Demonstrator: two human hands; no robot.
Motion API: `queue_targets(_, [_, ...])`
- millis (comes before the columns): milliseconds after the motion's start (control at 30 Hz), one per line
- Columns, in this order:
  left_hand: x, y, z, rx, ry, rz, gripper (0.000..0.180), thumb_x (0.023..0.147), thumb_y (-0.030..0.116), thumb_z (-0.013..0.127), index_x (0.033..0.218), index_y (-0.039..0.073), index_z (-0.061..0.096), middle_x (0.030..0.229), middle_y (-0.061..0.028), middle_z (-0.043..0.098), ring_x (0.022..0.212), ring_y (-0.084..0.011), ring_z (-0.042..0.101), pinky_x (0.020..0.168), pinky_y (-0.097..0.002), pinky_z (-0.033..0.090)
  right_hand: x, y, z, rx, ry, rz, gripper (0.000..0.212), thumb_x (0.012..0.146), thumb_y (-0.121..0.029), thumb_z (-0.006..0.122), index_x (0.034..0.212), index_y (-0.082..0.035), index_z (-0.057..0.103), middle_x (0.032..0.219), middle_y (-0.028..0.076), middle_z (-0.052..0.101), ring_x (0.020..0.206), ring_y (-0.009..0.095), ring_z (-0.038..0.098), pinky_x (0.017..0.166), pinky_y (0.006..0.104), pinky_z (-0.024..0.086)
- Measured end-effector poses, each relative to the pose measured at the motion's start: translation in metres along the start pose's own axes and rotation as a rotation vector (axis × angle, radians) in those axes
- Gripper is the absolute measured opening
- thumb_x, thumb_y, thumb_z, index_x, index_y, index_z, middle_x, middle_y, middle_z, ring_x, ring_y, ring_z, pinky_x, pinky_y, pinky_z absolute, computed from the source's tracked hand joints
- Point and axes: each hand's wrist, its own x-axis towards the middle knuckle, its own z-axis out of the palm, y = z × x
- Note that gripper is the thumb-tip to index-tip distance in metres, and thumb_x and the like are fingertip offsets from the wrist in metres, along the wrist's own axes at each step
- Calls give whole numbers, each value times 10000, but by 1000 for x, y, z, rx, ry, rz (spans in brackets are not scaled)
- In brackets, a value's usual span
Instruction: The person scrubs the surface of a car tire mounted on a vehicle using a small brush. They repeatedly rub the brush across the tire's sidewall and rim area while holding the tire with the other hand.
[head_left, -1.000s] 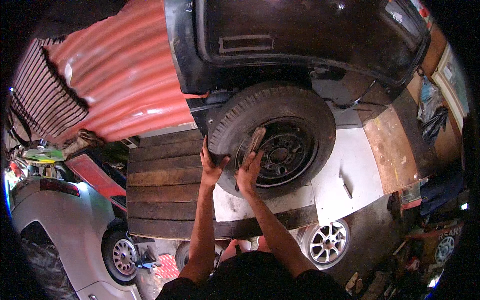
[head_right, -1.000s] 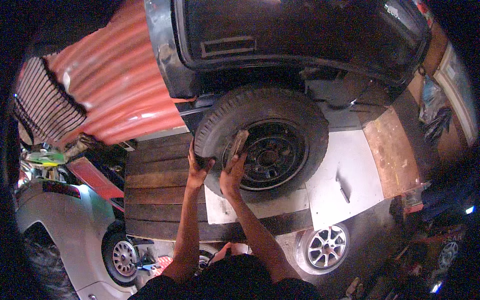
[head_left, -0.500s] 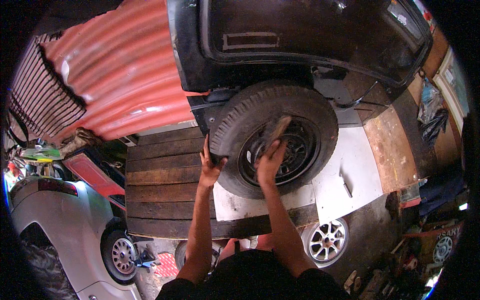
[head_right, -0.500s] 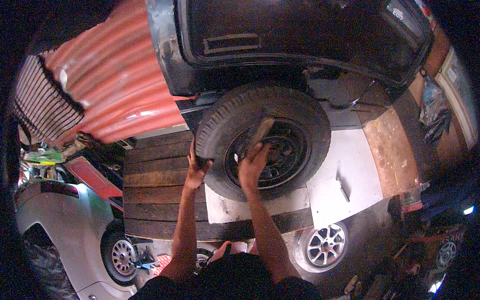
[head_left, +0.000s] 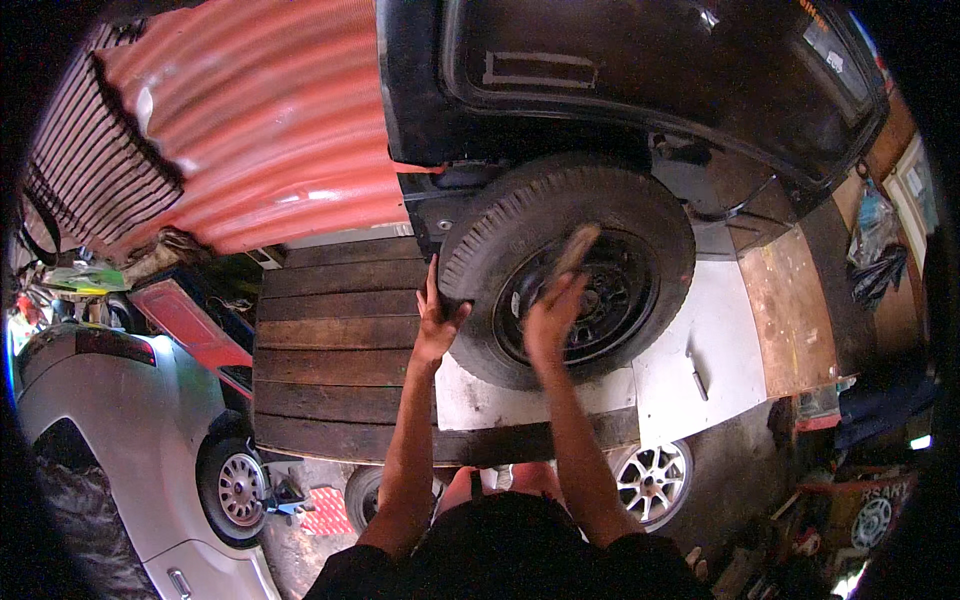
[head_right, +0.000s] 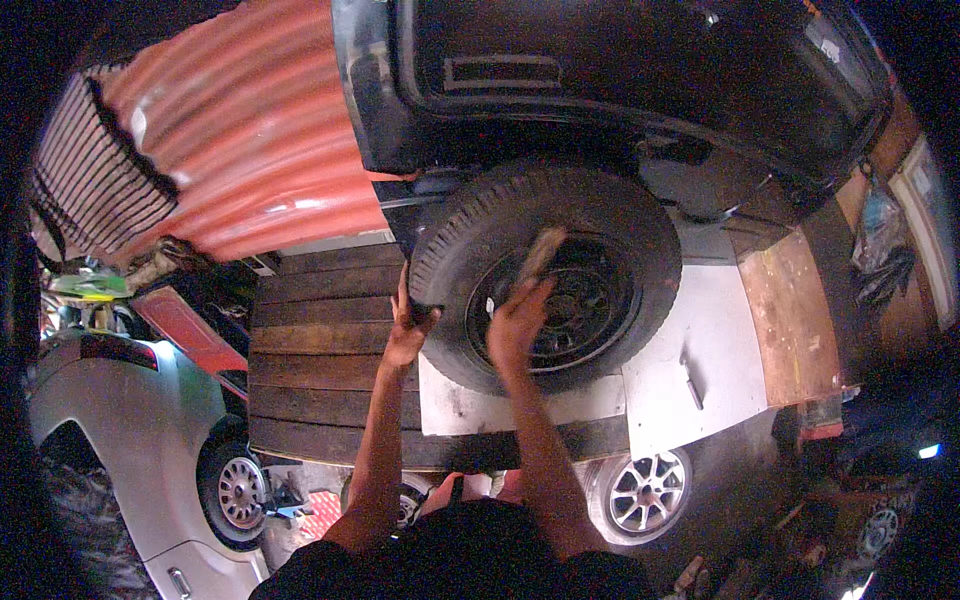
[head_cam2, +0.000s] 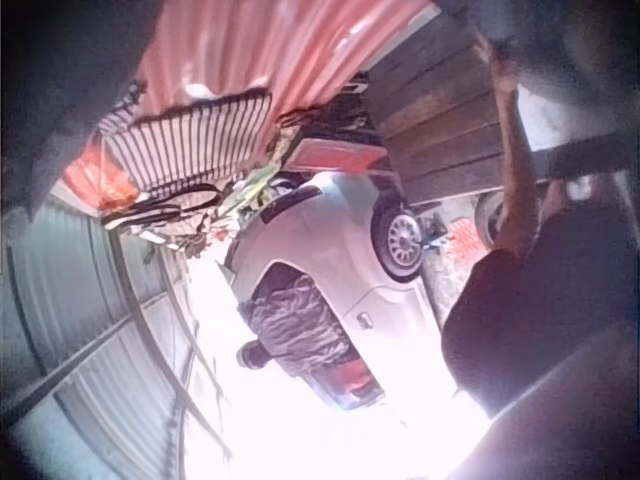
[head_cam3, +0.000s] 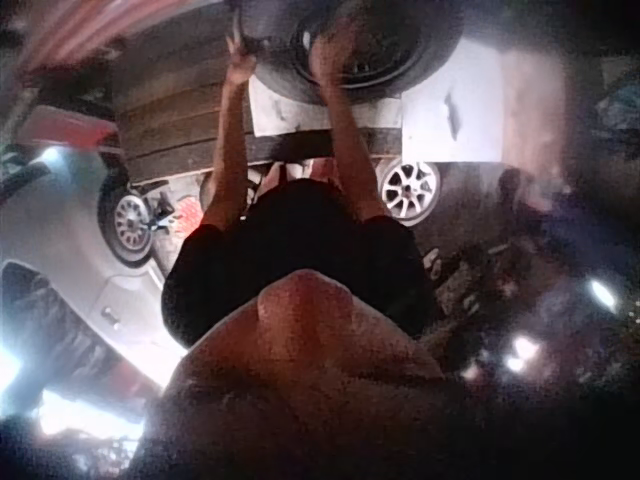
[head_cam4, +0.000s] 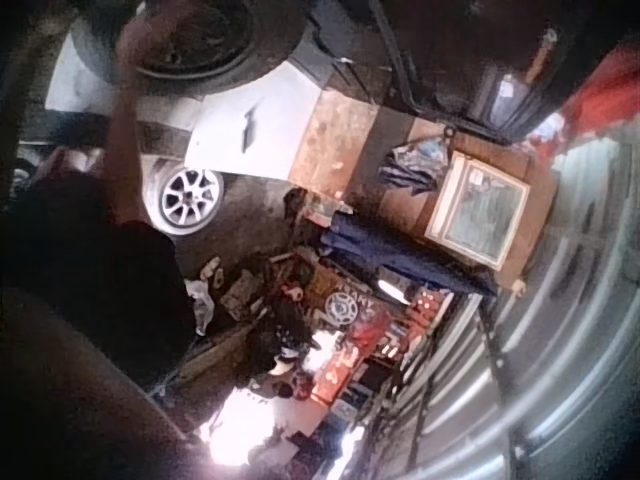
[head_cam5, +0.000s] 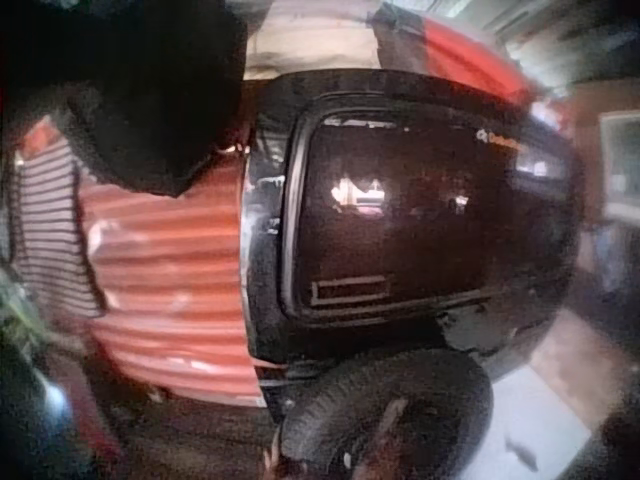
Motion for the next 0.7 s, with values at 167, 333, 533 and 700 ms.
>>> queue_targets(167, [-4, -17, -11, -64, -4, -54, 964, 850, 56, 722, 1597, 222, 137, 1585, -168, 297, 1448, -387, 186, 1193, -519, 58, -50, 21, 17, -167, -100, -32, 579, 1085, -329, 291, 1440, 128, 264, 1255, 413, 520, 1176, 531, 529, 987, 492, 421])
queue_targets(333, [-7, -13, -11, -10, -2, -103, 964, 844, 68, 731, 1596, 226, 149, 1590, -168, 284, 1425, -396, 208, 1192, -504, 89, 8, -10, -2, -49, 117, -51, 562, 1080, -320, 329, 1414, 131, 305, 1255, 413, 519, 1154, 532, 540, 977, 502, 421])
queue_targets(533, [0, -11, -8, -20, -3, -100, 941, 853, 133, 734, 1593, 250, 166, 1581, -173, 299, 1428, -395, 212, 1188, -512, 110, -60, 81, 32, -257, -66, -259, 454, 1074, -271, 350, 1330, 102, 389, 1074, 379, 574, 1036, 541, 576, 878, 497, 451])
queue_targets(700, [-3, -15, -13, 69, 30, -81, 953, 844, 147, 747, 1594, 256, 169, 1547, -186, 295, 1406, -379, 256, 1169, -495, 192, 0, -11, 4, -76, 72, -179, 390, 1071, -257, 372, 1277, 71, 411, 921, 331, 615, 902, 544, 596, 779, 520, 456])
